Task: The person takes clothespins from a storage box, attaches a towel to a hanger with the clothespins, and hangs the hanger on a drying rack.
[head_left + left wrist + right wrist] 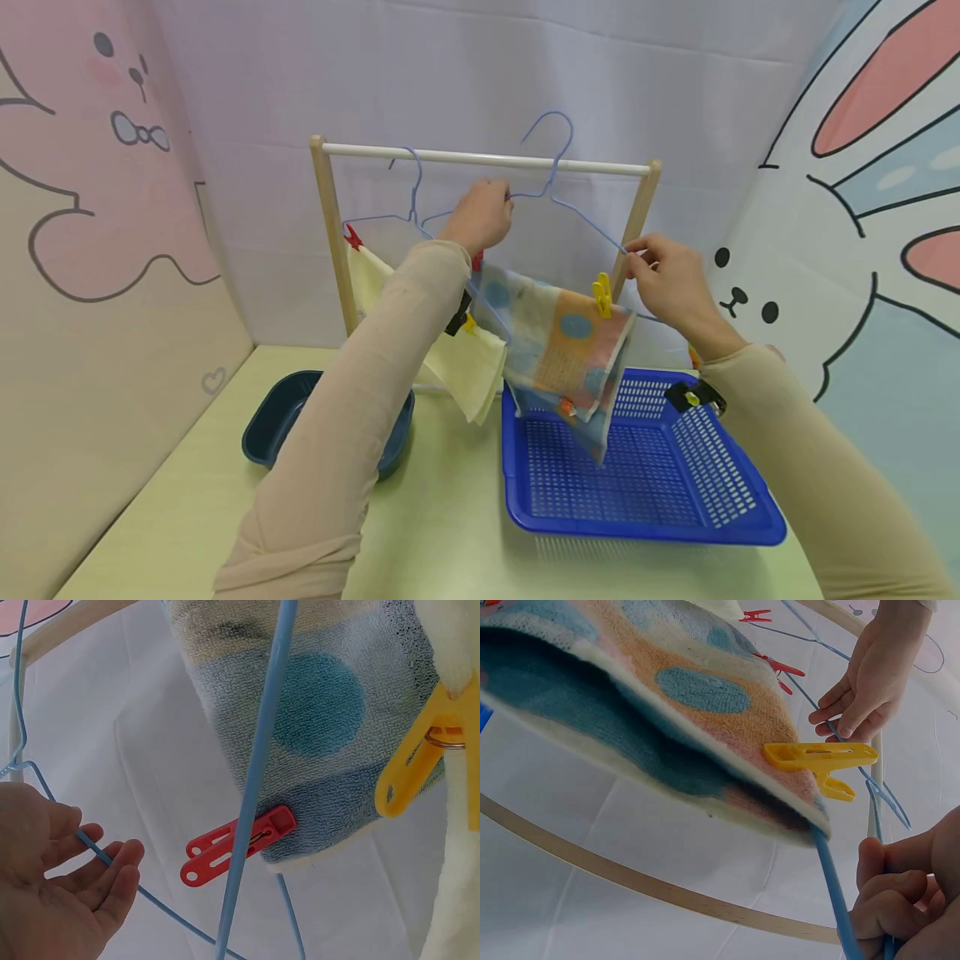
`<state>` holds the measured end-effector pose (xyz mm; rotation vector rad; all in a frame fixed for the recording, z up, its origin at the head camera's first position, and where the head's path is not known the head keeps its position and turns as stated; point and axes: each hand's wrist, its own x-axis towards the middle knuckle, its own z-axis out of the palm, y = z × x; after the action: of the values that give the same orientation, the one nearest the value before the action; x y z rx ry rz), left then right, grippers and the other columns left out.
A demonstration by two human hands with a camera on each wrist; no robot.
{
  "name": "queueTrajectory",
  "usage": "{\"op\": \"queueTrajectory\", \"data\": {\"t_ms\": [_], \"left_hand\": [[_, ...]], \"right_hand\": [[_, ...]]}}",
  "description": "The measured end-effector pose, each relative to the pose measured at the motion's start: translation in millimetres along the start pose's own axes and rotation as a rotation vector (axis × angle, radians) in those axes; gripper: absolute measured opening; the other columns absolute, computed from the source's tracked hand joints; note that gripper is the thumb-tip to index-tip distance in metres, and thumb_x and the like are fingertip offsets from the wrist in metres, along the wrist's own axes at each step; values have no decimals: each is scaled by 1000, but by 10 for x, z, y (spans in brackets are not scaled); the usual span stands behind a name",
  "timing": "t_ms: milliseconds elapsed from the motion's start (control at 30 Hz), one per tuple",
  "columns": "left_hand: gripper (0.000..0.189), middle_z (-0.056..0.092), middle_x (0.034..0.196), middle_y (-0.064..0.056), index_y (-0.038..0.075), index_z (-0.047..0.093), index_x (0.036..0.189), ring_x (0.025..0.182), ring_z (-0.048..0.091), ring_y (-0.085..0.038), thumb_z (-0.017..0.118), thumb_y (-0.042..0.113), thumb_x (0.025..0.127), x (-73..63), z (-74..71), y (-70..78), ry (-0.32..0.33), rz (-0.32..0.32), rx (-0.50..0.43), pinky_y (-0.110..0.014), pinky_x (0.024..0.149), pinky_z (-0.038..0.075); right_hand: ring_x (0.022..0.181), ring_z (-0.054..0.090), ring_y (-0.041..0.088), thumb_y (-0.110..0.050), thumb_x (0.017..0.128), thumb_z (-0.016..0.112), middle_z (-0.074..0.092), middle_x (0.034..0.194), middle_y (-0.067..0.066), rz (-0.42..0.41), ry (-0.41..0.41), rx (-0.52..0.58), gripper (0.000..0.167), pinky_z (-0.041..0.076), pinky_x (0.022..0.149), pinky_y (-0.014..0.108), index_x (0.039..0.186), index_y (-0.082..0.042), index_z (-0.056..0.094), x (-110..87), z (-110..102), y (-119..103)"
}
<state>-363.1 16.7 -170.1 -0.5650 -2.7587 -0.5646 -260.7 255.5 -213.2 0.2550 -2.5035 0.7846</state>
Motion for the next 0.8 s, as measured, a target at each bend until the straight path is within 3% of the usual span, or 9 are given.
{"op": "queueTrajectory", "data": {"t_ms": [333, 800], "left_hand": [[41, 45, 135, -14, 3, 39, 139, 127, 40, -27, 33, 21, 103, 19, 77, -79, -108, -29, -7, -36, 105, 33], [36, 50, 129, -16, -1, 44, 133, 120, 47, -29, 33, 13, 101, -29, 148, -140, -153, -12, -29, -36, 101, 38]], "right_hand": [[81, 60, 31, -15, 99, 44, 64, 95, 23, -10, -24, 8, 28, 43, 55, 32, 115, 2, 60, -7, 62, -4], [78, 58, 29, -15, 100, 45, 64, 96, 21, 11, -60, -1, 27, 43, 54, 32, 115, 1, 60, -32, 131, 45]]}}
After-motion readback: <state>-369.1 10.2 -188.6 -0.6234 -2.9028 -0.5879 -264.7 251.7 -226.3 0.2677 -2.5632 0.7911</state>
